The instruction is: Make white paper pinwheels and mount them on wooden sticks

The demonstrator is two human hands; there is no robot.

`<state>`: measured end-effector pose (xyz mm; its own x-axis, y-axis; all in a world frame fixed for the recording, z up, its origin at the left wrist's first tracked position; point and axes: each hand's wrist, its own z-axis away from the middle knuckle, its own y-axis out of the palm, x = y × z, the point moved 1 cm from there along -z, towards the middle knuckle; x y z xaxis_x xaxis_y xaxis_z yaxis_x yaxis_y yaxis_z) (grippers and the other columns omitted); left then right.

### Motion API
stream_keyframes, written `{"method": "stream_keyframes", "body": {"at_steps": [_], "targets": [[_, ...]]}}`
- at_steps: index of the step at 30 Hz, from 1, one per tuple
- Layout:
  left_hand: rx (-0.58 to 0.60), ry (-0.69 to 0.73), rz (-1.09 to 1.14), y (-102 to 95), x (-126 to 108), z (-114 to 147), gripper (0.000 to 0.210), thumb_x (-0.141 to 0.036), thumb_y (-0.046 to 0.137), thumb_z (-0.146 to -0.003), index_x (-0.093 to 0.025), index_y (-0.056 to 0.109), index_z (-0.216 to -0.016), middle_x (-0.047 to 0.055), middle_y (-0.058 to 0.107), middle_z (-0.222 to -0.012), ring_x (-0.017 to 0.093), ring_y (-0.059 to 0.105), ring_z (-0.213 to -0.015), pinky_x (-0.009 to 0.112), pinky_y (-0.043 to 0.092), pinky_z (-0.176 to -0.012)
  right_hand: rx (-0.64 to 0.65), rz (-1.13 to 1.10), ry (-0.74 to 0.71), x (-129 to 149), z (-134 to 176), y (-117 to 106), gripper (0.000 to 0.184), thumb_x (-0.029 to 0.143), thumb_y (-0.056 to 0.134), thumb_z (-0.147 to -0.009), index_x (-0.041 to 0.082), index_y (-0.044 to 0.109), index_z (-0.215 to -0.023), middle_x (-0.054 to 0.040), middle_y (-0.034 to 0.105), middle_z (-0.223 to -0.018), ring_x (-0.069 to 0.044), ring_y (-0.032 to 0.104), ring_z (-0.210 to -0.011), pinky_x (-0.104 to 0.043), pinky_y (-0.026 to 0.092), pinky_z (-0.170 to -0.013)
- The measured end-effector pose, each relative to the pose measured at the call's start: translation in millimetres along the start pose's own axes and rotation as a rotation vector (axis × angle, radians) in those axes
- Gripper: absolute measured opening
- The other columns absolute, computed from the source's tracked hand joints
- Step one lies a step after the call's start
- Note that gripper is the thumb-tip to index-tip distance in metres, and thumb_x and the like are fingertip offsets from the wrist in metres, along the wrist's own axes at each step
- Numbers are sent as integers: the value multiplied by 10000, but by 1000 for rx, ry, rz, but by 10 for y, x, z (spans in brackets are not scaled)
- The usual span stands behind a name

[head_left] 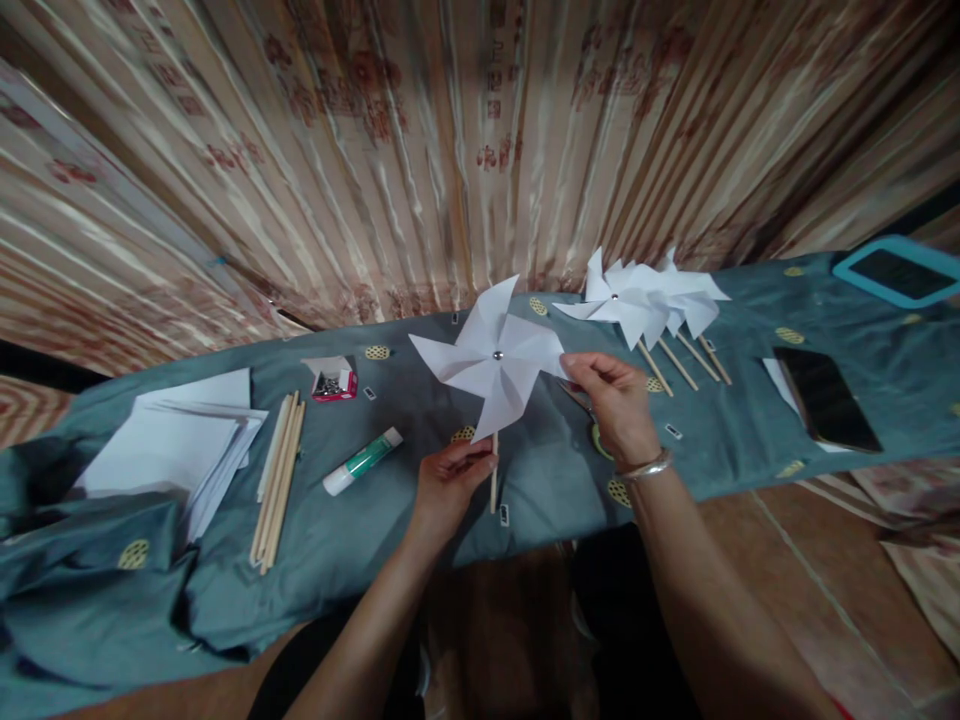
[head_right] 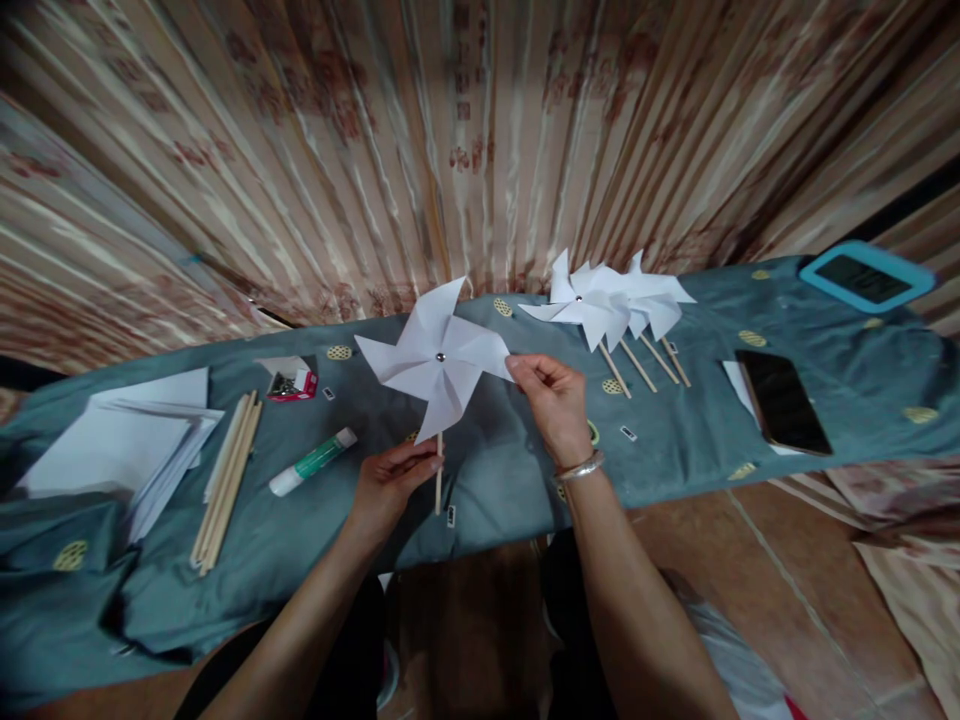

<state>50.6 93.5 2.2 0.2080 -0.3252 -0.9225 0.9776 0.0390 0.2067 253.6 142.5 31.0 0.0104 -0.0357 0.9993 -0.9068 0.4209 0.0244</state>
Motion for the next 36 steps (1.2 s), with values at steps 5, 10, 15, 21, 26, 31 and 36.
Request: {"method": "stream_keyframes", "body": {"at_steps": [5,10,15,21,26,31,36], "targets": [[-9,8,11,1,8,-7,203,-260,820,-504,-194,776,-692,41,746,-720,170,670,-669,293,532,-699,23,-33,62,13,29,17,244,433,811,-595,217,734,-675,35,600,-578,-108,482,-555,-265,400,-573],[-26,41,-6,1,10,-7,188,-262,812,-519,-195,775,-691,40,746,-725,169,670,-684,282,529,-697,65,-18,63,29,63,10,262,452,810,-604,213,720,-662,38,581,-566,-100,467,-543,-251,382,-551],[-31,39,-7,-9,49,-21,204,-267,812,-520,-194,776,-708,34,743,-729,162,667,-687,272,524,-699,104,14,43,22,90,-5,237,421,784,-634,193,718,-637,39,526,-521,-94,405,-524,-244,311,-514],[-44,44,19,8,46,-22,210,-276,814,-511,-193,774,-699,30,739,-708,156,656,-658,271,525,-678,203,-7,89,36,160,38,255,425,765,-655,197,678,-579,36,516,-513,-94,396,-518,-251,302,-523],[-68,47,35,21,20,-17,199,-263,810,-506,-201,774,-691,24,742,-714,151,658,-665,262,521,-681,260,-30,118,43,213,97,318,461,785,-621,192,636,-541,35,500,-512,-96,381,-521,-252,274,-505],[-86,47,37,11,21,-29,192,-255,808,-510,-202,774,-692,16,740,-714,140,653,-661,252,514,-682,304,-41,140,46,237,134,339,471,798,-605,185,629,-537,37,501,-512,-93,390,-525,-253,291,-523],[-73,61,31,-1,30,-32,208,-259,808,-525,-194,774,-720,26,742,-739,153,661,-683,275,525,-707,356,-36,157,43,270,179,365,499,807,-599,184,631,-545,34,510,-525,-95,403,-537,-253,304,-530]]}}
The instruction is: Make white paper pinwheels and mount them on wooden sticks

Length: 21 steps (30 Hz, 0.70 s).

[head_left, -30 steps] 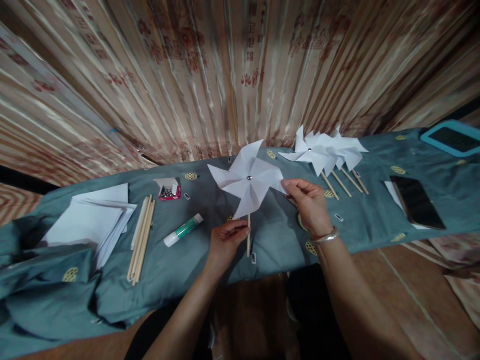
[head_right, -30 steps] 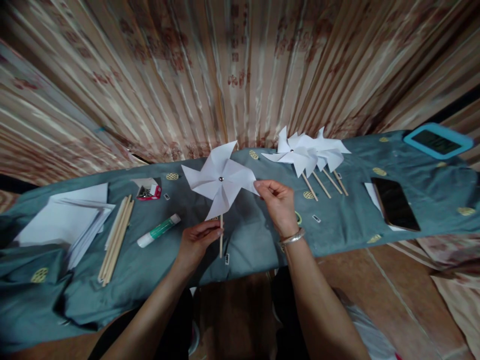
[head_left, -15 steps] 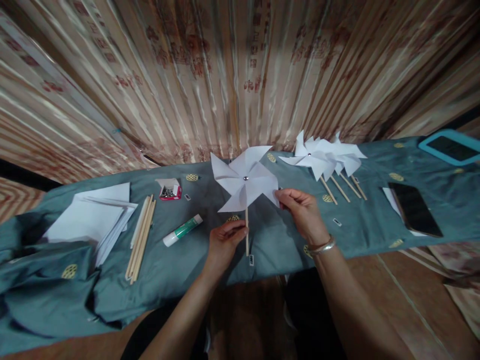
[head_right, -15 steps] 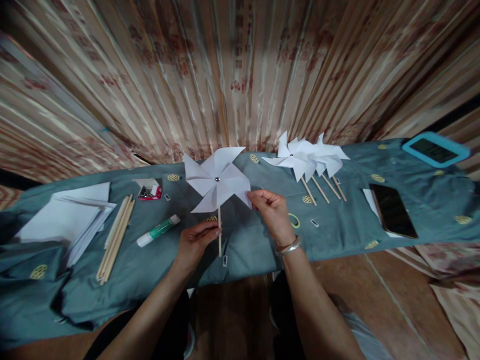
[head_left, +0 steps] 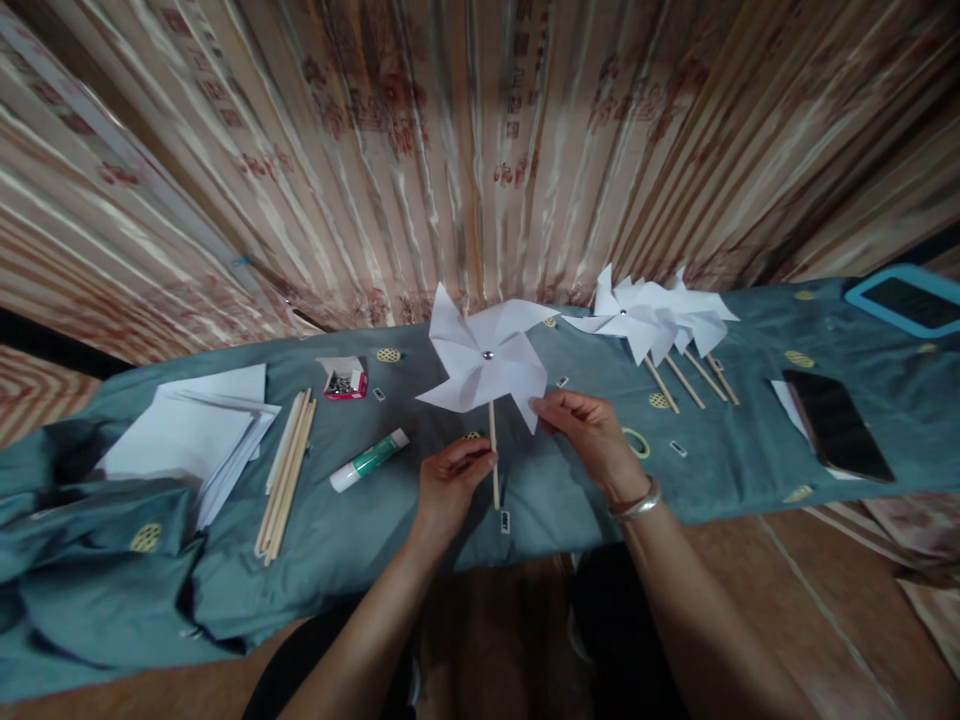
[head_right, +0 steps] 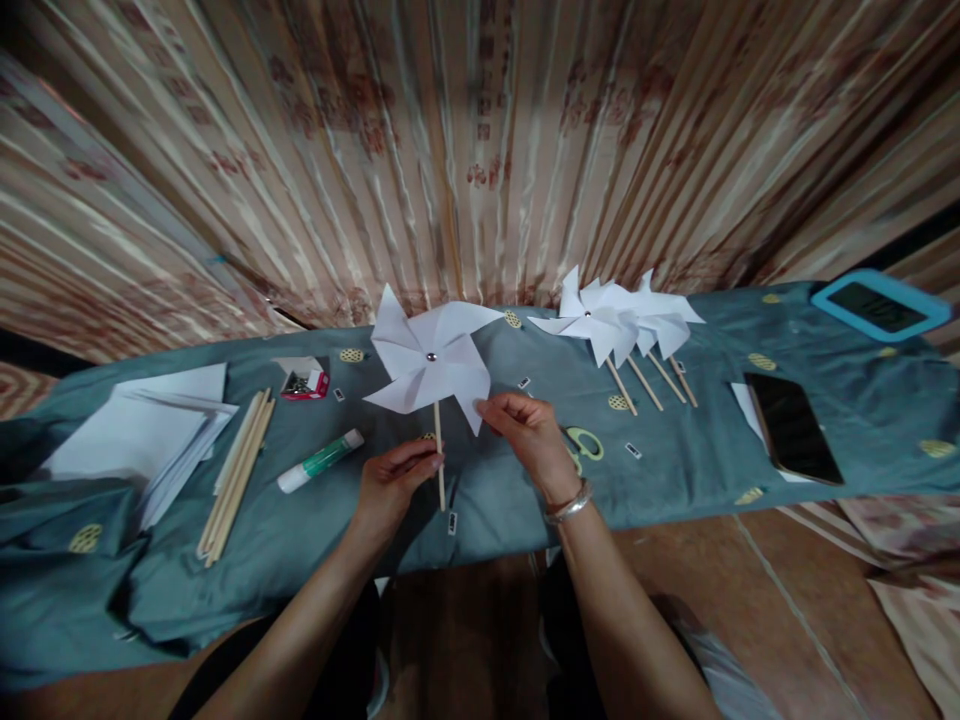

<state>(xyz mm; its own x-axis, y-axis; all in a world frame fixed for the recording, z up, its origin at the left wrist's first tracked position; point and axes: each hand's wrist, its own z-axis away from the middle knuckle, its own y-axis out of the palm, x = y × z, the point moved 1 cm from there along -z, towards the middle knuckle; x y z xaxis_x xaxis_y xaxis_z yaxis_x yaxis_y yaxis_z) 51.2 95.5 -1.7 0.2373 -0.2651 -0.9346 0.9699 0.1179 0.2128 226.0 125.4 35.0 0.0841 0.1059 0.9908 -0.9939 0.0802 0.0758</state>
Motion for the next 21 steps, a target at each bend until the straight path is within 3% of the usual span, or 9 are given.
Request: {"method": "stream_keyframes", "body": {"at_steps": [21], "targets": [[3,10,1,32,-27,0,181,-249,793,-532,-193,770,-703,18,733,-723,142,642,-675,259,511,-697,132,20,-6,-74,39,156,327,511,777,-652,205,686,-583,25,597,-560,-105,464,-553,-252,379,-548]]}}
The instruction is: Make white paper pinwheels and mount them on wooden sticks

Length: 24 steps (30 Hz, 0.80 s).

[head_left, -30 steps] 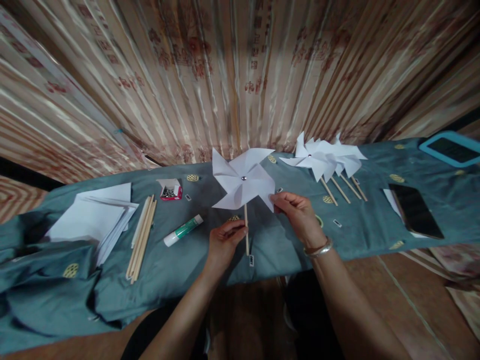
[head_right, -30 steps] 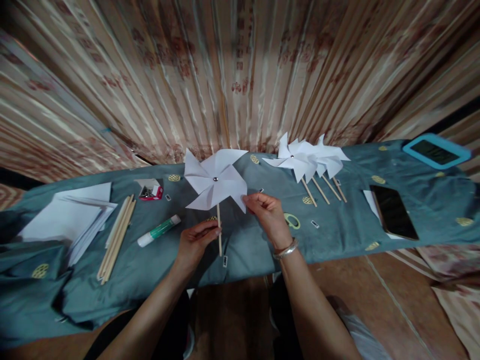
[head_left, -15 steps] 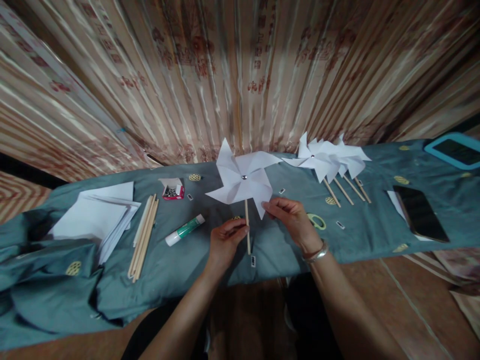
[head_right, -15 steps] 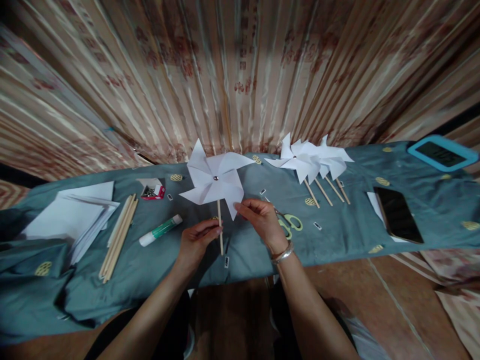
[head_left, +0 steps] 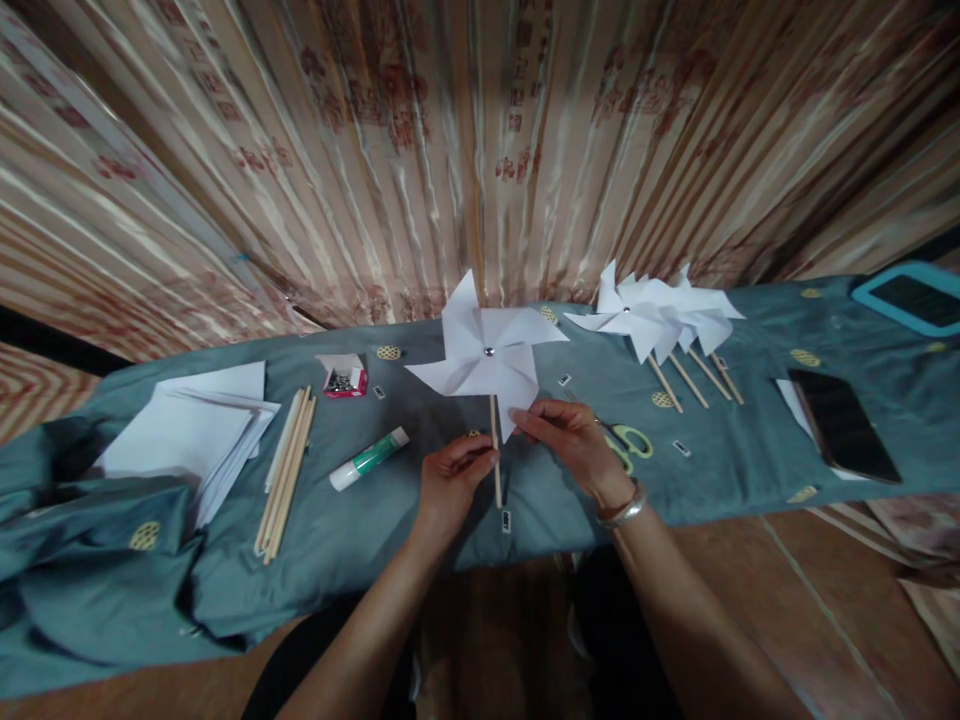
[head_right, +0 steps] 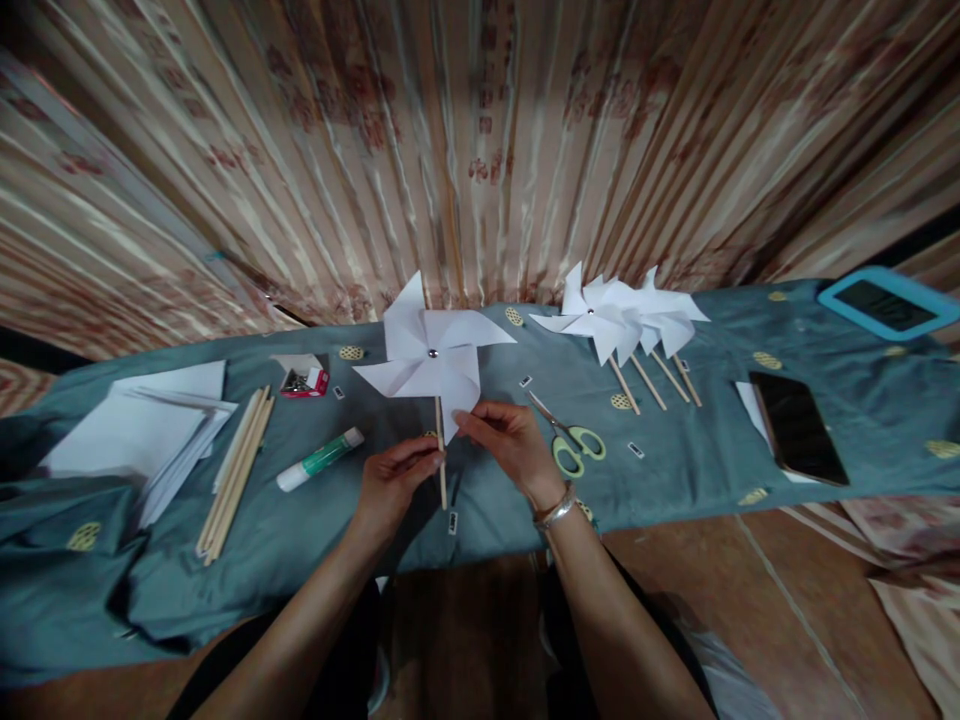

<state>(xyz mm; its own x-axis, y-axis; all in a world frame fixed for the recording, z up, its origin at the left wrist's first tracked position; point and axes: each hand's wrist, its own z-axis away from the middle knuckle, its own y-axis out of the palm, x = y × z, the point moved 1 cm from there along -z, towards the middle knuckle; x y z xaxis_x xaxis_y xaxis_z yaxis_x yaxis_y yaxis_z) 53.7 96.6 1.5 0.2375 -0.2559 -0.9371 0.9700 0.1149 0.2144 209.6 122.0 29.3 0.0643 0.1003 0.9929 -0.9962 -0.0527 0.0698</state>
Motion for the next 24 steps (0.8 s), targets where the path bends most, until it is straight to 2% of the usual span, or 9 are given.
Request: {"method": "stream_keyframes", "body": {"at_steps": [10,14,17,20,24], "targets": [[1,-14,3,6,19,3,236,-280,813,-513,-185,772,-726,31,739,-741,165,657,-702,296,529,-724,43,71,-9,-6,29,90,362,556,726,-688,200,707,-623,-5,664,-637,-135,540,-612,-266,427,-599],[0,-21,-1,-2,31,0,242,-278,820,-517,-180,769,-733,38,745,-754,170,666,-710,303,534,-738,19,176,-48,26,21,17,384,564,699,-722,193,698,-623,11,620,-593,-113,480,-562,-250,371,-538],[-5,-21,-1,-7,29,6,234,-274,819,-520,-185,769,-731,36,746,-761,169,671,-717,299,535,-741,-61,236,-66,82,-2,-141,413,570,697,-722,182,678,-582,8,591,-554,-103,432,-523,-252,327,-500],[-4,-23,1,-11,27,11,228,-276,815,-525,-190,770,-731,34,748,-764,170,674,-727,299,535,-749,-190,228,-79,138,-30,-321,393,547,693,-735,182,685,-589,-11,625,-581,-112,454,-529,-259,351,-514],[25,-30,3,-9,31,10,222,-274,816,-516,-191,773,-718,35,748,-750,166,673,-712,288,534,-729,-485,228,-229,166,-69,-489,291,469,706,-740,188,700,-668,-21,654,-637,-141,530,-597,-276,414,-579]]}}
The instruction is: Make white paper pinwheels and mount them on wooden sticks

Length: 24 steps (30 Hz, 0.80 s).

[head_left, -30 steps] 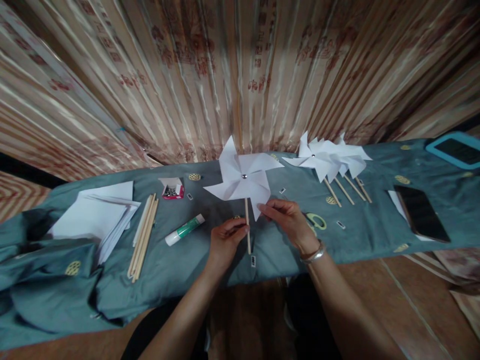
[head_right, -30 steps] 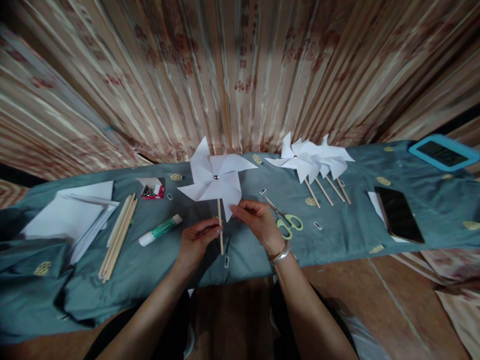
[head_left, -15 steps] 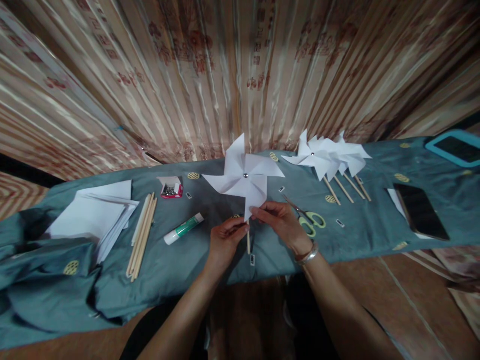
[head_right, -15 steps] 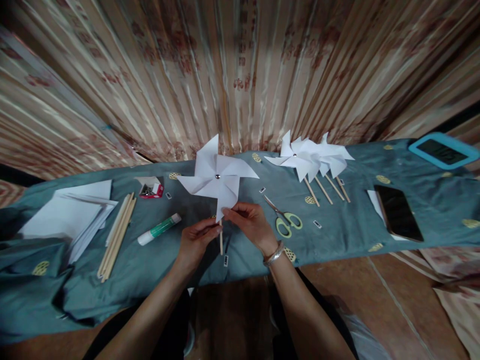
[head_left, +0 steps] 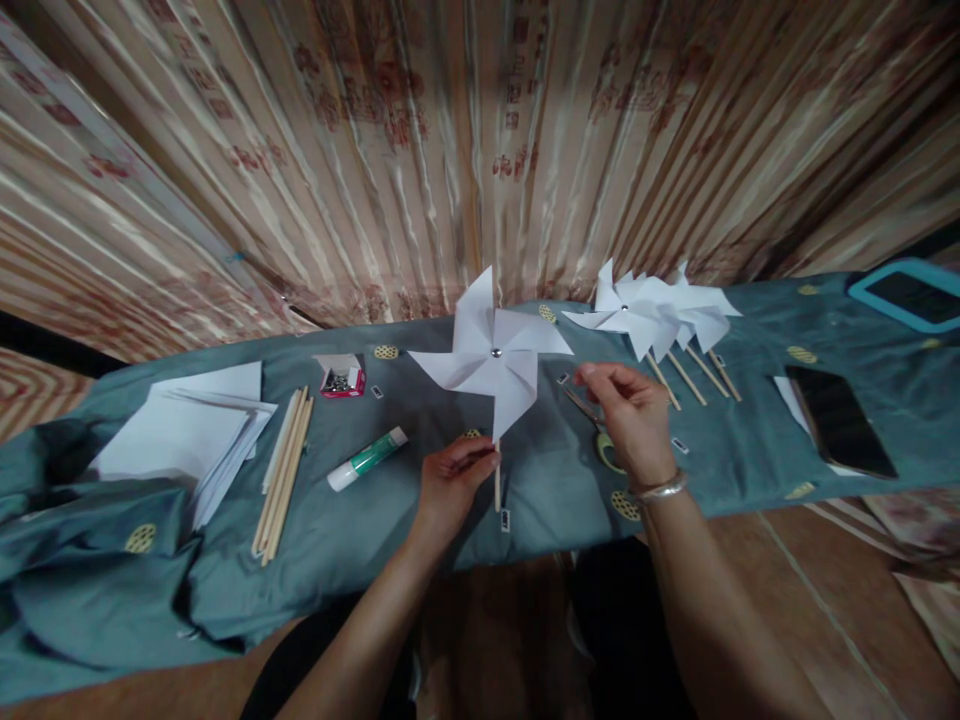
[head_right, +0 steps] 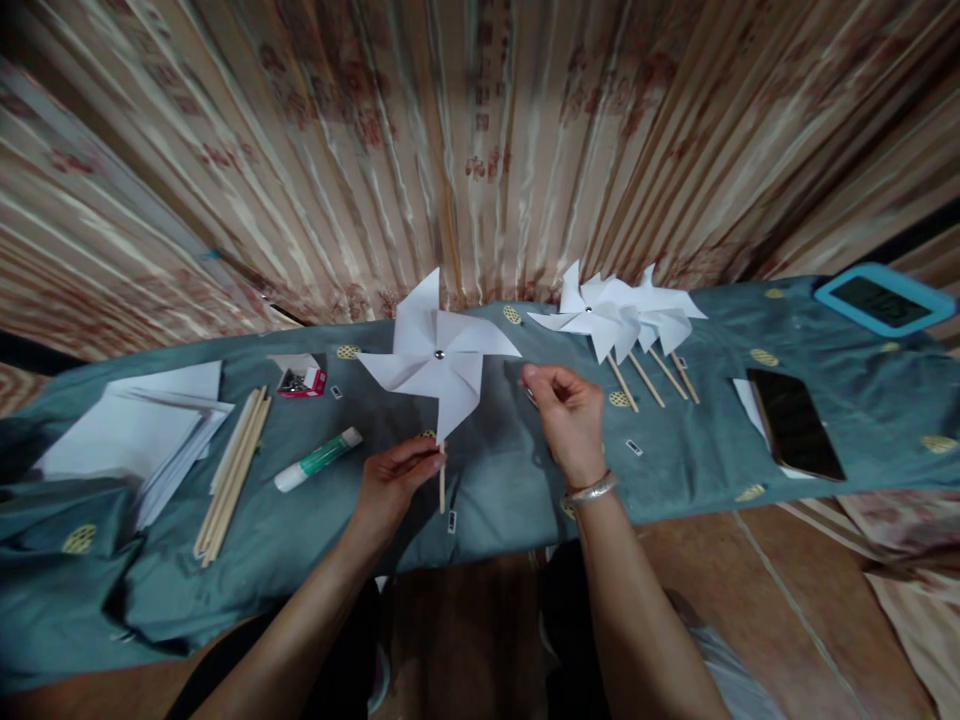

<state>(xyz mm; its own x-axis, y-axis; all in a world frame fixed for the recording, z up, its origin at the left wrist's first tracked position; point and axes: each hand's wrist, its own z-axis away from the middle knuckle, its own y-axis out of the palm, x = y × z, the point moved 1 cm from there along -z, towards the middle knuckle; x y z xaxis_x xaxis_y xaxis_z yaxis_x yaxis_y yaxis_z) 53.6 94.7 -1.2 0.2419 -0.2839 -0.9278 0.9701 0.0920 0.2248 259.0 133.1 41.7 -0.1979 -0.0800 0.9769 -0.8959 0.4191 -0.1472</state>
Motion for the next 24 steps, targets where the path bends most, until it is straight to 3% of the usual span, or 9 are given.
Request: {"method": "stream_keyframes", "body": {"at_steps": [2,6,15,24], "targets": [[15,-5,-15,4,3,2,217,-273,817,-503,-191,772,-699,35,745,-726,167,670,-689,285,533,-703,-88,42,-70,-15,-27,-18,257,445,707,-745,190,719,-771,-30,678,-705,-164,580,-664,-294,448,-630],[44,-6,-35,9,3,19,192,-268,814,-498,-199,770,-673,29,738,-700,158,661,-653,275,528,-670,-70,92,-126,-9,-37,1,274,438,691,-769,190,727,-879,-45,700,-770,-188,615,-729,-313,479,-673],[78,15,-42,-5,7,12,204,-286,802,-533,-198,776,-715,40,744,-749,174,667,-703,289,522,-694,-20,50,-91,-10,3,52,222,417,695,-758,196,719,-759,-7,648,-645,-167,564,-648,-288,443,-606],[19,62,-86,-34,-48,-6,177,-273,792,-551,-200,774,-711,40,747,-768,177,667,-724,284,526,-714,104,40,-34,0,89,152,219,404,690,-760,190,724,-722,13,621,-608,-129,496,-578,-263,381,-564]]}}
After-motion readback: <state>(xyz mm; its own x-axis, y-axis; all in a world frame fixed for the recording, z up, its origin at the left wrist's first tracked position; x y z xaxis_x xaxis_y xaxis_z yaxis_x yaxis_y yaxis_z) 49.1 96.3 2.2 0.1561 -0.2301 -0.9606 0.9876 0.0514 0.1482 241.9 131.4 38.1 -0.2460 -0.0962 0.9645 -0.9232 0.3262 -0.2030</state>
